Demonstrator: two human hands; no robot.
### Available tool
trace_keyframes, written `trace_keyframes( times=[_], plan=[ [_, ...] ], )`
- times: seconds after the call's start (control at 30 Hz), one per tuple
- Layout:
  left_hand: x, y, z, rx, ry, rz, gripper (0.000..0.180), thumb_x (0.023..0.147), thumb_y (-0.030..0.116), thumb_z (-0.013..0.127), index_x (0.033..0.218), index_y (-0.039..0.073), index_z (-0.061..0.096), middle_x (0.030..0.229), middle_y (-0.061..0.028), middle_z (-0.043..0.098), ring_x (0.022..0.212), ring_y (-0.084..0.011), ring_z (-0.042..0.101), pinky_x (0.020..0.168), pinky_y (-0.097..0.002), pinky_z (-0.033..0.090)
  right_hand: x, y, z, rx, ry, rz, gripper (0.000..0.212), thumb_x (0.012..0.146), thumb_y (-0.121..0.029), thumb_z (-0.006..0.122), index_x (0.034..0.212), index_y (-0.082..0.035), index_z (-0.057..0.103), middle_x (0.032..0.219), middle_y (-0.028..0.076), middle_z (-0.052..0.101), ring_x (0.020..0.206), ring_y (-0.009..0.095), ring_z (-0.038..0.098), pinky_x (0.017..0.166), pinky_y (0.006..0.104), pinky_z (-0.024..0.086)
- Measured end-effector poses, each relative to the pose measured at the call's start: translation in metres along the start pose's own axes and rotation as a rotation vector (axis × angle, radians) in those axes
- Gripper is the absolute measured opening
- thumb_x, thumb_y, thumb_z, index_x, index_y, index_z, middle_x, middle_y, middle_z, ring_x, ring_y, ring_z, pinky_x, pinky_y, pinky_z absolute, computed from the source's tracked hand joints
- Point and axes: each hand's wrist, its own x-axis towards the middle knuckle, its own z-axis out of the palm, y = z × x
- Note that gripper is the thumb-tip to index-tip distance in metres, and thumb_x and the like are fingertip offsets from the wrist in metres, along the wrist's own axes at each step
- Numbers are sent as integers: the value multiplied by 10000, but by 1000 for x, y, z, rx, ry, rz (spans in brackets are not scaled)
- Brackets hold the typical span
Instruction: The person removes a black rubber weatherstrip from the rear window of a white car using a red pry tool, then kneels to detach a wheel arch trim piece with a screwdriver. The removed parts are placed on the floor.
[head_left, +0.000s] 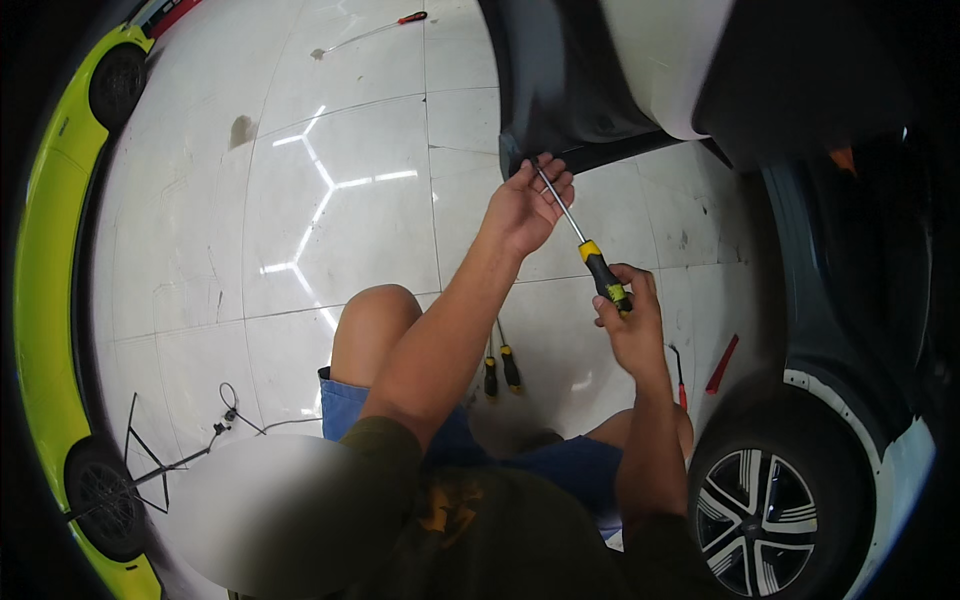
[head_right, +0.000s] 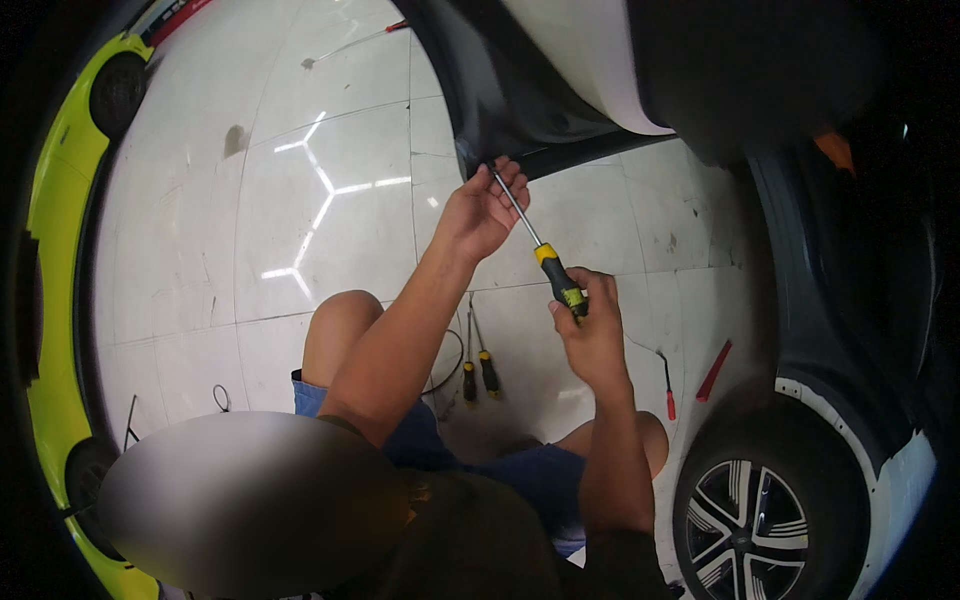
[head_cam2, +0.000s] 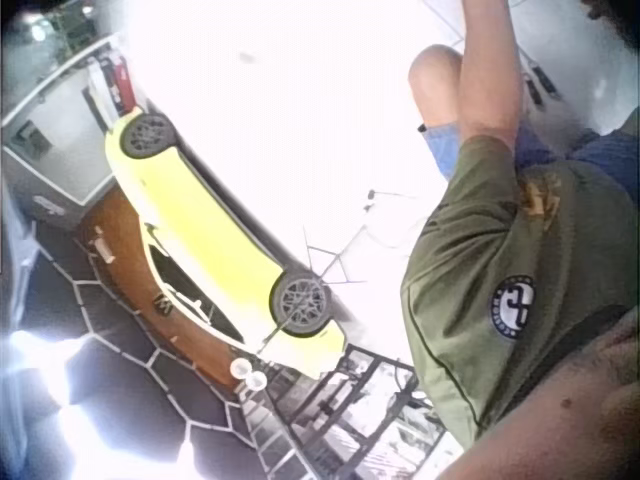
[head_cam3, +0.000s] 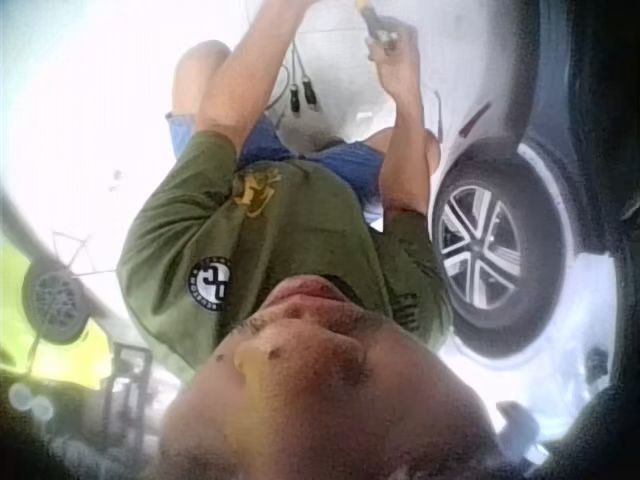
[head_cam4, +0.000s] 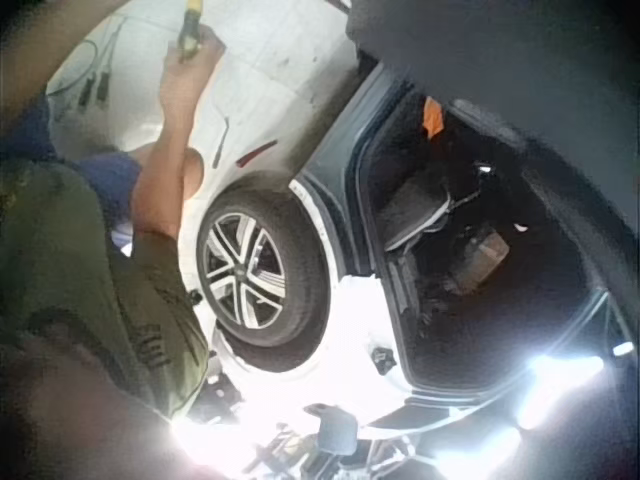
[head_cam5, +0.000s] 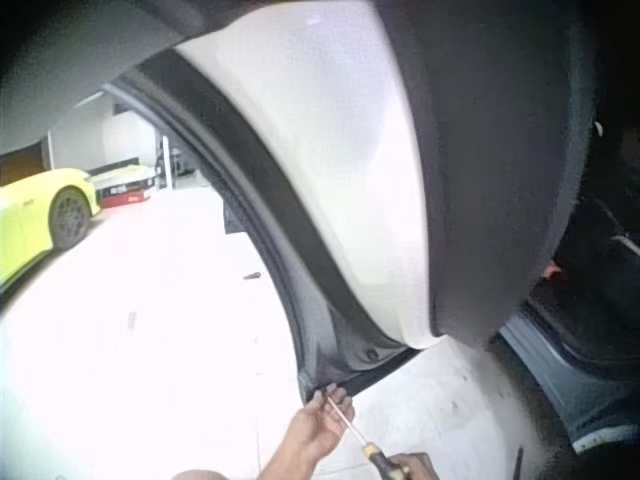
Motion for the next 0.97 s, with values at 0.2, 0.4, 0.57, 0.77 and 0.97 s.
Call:
trace_keyframes(
  times=[0.2, 0.4, 0.57, 0.77, 0.97],
  plan=[
    [-1, -6, 8, -15, 79, 18, 259, 973, 271, 444, 952, 32, 539, 954, -134, 598, 938, -300, 596, 857, -422, 499, -5, -6, 14, -331, 143, -105, 438, 849, -91, 612, 1259, -4, 486, 1102, 167, 498, 968, 309, 550, 851, 368, 445],
    [0, -8, -2, -87, 44, -2, 258, 953, 294, 437, 977, 54, 528, 989, -142, 585, 933, -309, 585, 845, -434, 480, 0, -22, 21, -506, 45, -79, 373, 865, -104, 605, 1210, 10, 518, 1012, 154, 558, 891, 295, 556, 806, 354, 444],
    [0, -2, 0, -263, 24, -110, 243, 934, 272, 409, 972, 64, 527, 984, -125, 600, 921, -294, 586, 837, -411, 454, 0, -49, 35, -735, 142, -29, 433, 870, -113, 590, 1275, -14, 472, 1058, 178, 513, 1000, 319, 533, 847, 388, 439],
    [0, -2, -2, -357, 5, -180, 203, 915, 255, 419, 952, 80, 513, 879, -87, 586, 903, -278, 581, 780, -404, 446, -1, -40, 27, -879, 50, -80, 435, 860, -101, 578, 1272, -15, 466, 1080, 205, 512, 893, 380, 566, 813, 441, 451],
    [1, -19, -9, -421, -152, -429, 236, 894, 294, 432, 976, 93, 526, 890, -95, 572, 926, -287, 571, 800, -420, 434, -13, -44, 25, -1051, 191, 84, 577, 842, -116, 607, 1356, -63, 352, 1232, 198, 430, 983, 417, 549, 881, 468, 450]
  ],
)
